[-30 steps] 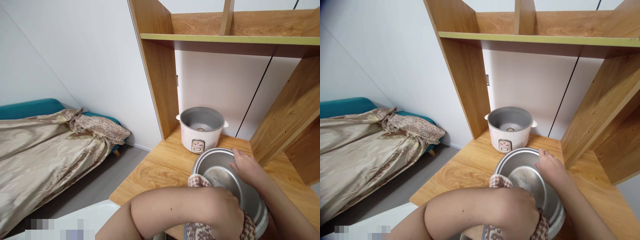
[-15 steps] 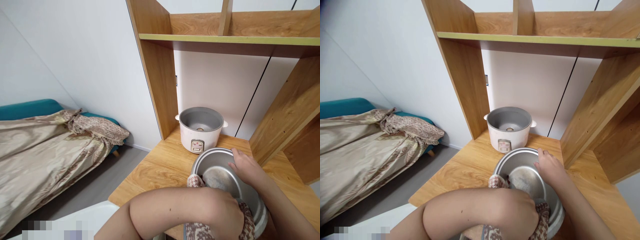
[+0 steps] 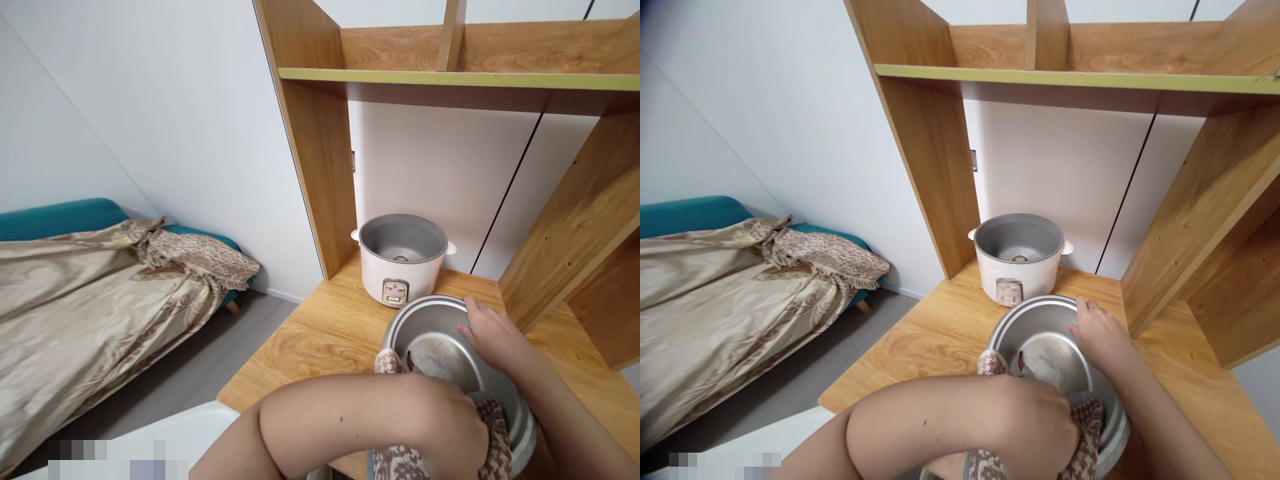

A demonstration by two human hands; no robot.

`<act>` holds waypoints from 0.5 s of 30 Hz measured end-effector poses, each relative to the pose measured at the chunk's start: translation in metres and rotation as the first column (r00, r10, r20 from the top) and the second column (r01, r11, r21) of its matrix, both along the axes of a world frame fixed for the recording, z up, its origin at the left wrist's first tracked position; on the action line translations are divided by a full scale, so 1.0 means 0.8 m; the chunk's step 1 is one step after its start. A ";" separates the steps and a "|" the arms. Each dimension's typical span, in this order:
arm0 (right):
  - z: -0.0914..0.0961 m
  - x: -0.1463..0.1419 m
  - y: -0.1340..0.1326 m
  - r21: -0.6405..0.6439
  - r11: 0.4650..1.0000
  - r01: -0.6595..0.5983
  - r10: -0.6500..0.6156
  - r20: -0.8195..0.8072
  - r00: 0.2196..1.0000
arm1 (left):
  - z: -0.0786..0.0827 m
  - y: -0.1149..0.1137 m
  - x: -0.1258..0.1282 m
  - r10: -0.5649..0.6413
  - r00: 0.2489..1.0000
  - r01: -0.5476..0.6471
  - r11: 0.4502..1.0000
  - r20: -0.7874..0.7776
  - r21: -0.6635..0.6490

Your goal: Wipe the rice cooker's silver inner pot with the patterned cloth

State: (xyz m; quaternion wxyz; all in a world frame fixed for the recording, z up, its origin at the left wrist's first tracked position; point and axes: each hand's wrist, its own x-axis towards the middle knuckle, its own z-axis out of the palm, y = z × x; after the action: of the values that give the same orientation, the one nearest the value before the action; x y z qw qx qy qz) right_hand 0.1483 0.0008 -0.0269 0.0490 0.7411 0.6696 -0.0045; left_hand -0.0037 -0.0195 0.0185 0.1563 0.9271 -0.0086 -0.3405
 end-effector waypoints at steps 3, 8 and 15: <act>0.000 0.000 0.000 0.006 1.000 -0.005 0.005 0.003 1.000 | 0.000 0.001 -0.001 -0.030 0.999 0.030 1.000 -0.019 -0.009; -0.002 0.001 0.001 0.006 1.000 0.000 0.000 0.007 1.000 | 0.000 -0.001 -0.007 -0.026 0.996 0.022 0.999 0.082 0.043; -0.005 0.003 0.000 0.010 1.000 0.001 -0.002 0.018 1.000 | -0.001 -0.001 -0.008 0.018 0.993 -0.026 0.998 0.120 0.063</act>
State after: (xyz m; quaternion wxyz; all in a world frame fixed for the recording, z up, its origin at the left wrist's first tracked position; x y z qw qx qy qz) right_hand 0.1505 0.0009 -0.0307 0.0514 0.7419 0.6685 0.0054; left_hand -0.0103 -0.0206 0.0178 0.1292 0.9505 0.0033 -0.2827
